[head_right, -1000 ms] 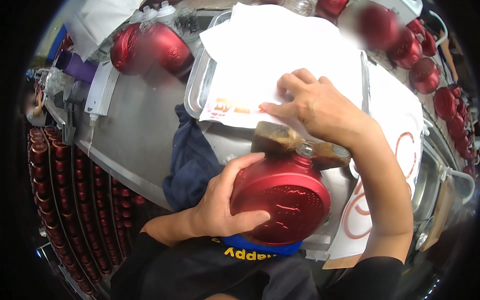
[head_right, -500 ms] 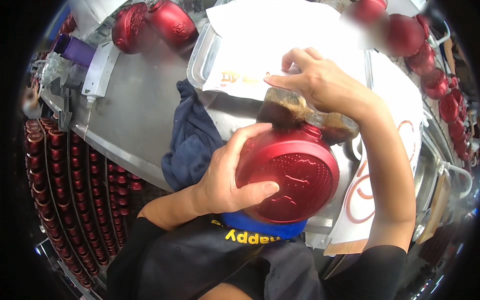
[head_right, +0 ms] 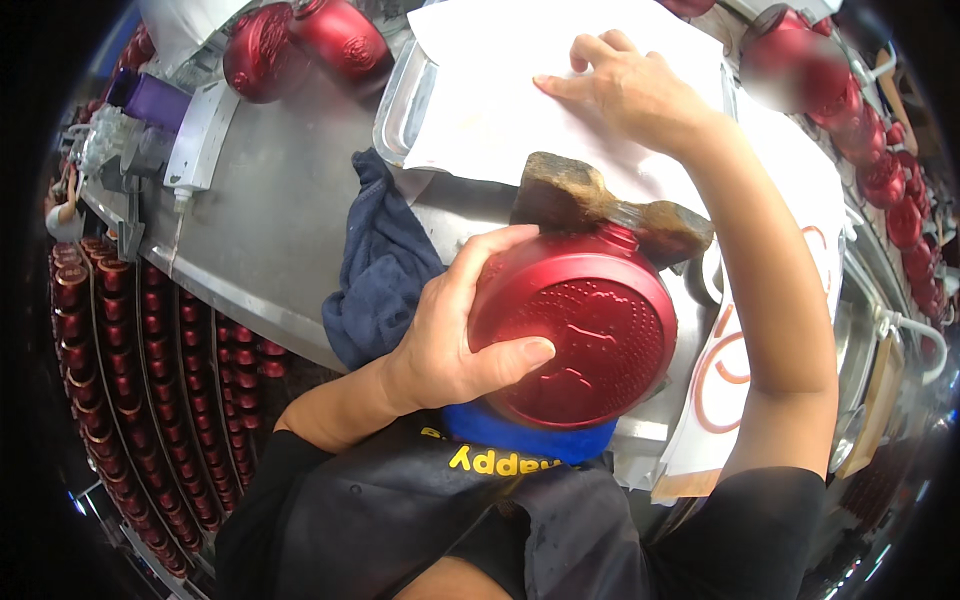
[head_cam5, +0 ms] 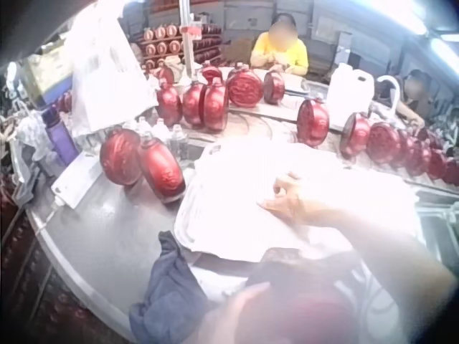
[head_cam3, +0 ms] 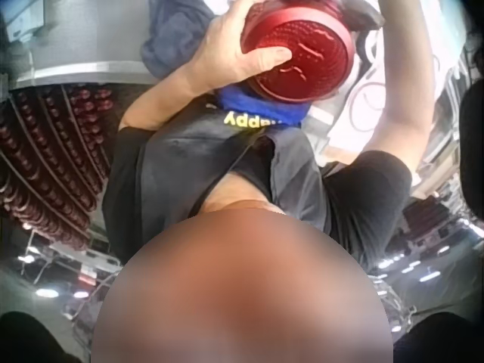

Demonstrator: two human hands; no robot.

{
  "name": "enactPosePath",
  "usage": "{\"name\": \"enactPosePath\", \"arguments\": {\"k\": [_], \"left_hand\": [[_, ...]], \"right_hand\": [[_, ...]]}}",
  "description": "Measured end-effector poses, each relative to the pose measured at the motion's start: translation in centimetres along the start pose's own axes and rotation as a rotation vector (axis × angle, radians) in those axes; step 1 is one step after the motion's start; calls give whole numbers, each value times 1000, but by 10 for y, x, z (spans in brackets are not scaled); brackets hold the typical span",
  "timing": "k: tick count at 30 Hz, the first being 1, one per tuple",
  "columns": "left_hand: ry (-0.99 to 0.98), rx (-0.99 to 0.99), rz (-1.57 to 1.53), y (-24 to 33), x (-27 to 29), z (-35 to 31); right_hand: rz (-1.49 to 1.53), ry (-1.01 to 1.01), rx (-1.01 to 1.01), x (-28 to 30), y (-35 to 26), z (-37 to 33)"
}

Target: The person applies a gold sticker to the top of a red ornament, then wraps a gold ribbon around its edge and smooths it with a cloth. The ornament is held in a blue clamp on a stainless steel workbench.

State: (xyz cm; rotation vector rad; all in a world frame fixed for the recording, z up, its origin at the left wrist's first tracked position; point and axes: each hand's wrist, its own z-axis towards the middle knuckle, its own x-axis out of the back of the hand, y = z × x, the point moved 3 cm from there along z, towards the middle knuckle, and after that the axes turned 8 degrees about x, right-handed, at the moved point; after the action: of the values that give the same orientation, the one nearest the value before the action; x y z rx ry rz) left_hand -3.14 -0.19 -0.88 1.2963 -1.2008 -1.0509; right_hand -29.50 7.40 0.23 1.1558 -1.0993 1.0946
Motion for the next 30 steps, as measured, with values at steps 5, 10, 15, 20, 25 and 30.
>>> {"name": "enactPosePath", "arguments": {"k": [5,10,15,20,25,30], "left_hand": [[6,-33,1,-1,-1,0],[4,-50,5,-3,-1,0],[-7,-33,-5,-1,0,2],[-27,27,7,3,6,2],[-15,25,80,4,8,3],[19,-3,65,6,6,3]], "right_hand": [[-50,-113,-289,-7,46,-34],[-161,-171,-474,-12,88,-84],[-195,-30,-610,-21,113,-107],[-70,165,-920,-41,129,-104],[49,22,-1061,-49,154,-97],[-14,140,-1008,-48,157,-96]]}}
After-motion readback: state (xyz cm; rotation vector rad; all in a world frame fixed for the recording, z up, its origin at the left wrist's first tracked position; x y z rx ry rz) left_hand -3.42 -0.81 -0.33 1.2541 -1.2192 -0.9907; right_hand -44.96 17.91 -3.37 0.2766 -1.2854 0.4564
